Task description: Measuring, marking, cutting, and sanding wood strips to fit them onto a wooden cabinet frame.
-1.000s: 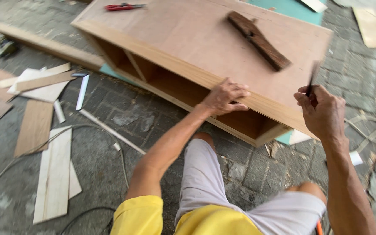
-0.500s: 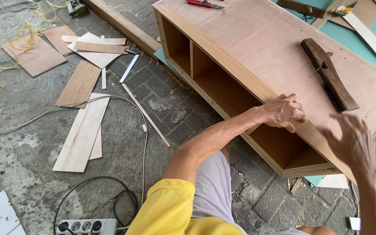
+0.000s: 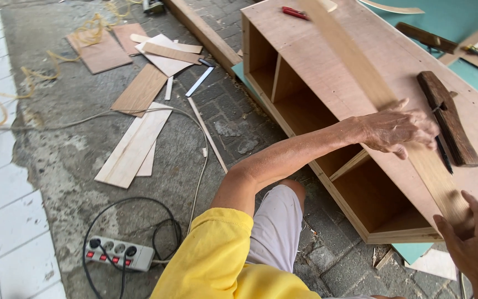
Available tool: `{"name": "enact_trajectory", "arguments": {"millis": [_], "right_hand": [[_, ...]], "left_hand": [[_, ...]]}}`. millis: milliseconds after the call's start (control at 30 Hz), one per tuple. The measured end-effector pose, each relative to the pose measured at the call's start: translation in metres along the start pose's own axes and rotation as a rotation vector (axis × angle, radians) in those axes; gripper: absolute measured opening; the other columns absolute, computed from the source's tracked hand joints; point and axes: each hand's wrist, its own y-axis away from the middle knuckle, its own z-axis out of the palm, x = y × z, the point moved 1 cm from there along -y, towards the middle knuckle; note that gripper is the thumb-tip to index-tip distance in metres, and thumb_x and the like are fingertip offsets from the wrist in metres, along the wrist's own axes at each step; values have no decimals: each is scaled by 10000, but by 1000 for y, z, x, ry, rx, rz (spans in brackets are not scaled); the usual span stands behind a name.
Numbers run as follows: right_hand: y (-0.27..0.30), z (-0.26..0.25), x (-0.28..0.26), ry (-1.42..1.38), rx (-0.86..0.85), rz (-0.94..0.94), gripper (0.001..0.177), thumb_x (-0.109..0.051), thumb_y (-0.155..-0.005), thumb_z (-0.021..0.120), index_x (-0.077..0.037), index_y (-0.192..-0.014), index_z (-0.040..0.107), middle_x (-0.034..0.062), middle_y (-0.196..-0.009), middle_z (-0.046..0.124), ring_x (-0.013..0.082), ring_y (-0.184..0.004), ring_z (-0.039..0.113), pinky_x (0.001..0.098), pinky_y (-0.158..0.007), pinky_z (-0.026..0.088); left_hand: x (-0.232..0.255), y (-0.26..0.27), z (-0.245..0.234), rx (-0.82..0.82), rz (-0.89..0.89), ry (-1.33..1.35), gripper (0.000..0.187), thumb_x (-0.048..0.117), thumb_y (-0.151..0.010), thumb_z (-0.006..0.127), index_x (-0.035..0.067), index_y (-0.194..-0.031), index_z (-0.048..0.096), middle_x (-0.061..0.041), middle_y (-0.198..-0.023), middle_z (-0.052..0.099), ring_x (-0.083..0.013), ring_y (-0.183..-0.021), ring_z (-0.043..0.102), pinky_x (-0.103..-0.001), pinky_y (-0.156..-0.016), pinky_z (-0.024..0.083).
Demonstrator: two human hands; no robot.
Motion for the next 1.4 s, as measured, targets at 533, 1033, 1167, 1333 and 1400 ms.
{"name": "enact_trajectory", "arguments": {"millis": [533,1033,1167,1333,1400], "right_hand": [[-89,38,-66,78,151,-466,723,-462,-1080,712,135,-1471,600,397,-1390,573,547,-1256,575,645,-945,459],[-267,224,-198,-35,70,-531,336,-197,-1025,809,49,-1239,731,258,-1219,694,389,-1174,619,528,-1037,426],[-349,301,-200,111,66,-418,306,-282,-1203,751,23,-1189,742,166,-1055,749,350,-1072,618,501,-932,475],[-402,329,-237,262,133,-269,256,-186,-1265,717,-41,-1055,729,132,-951,680,321,-919,634,475,-706,487],[-429,330,-261,227,-51,-252,217,-185,-1174,746,-10,-1064,681,148,-924,685,303,-886,636,483,-726,524]], "left_hand": [[225,346,-114,756,-1527,871,516,478,-905,687,40,-1173,637,-142,-1126,706,-252,-1020,712,-332,-919,614],[140,550,58,414,-2141,798,289,403,-958,680,144,-829,679,20,-756,665,-118,-716,577,-340,-672,449],[17,617,180,303,-2081,786,282,352,-917,709,134,-1095,689,-42,-980,738,-201,-869,695,-376,-780,540],[-125,722,342,123,-2078,702,428,373,-899,691,168,-1265,608,-83,-1277,659,-283,-1146,635,-457,-909,514],[-163,766,394,-25,-2030,443,486,295,-892,711,116,-1311,543,-217,-1201,610,-407,-1057,614,-523,-896,501]]}}
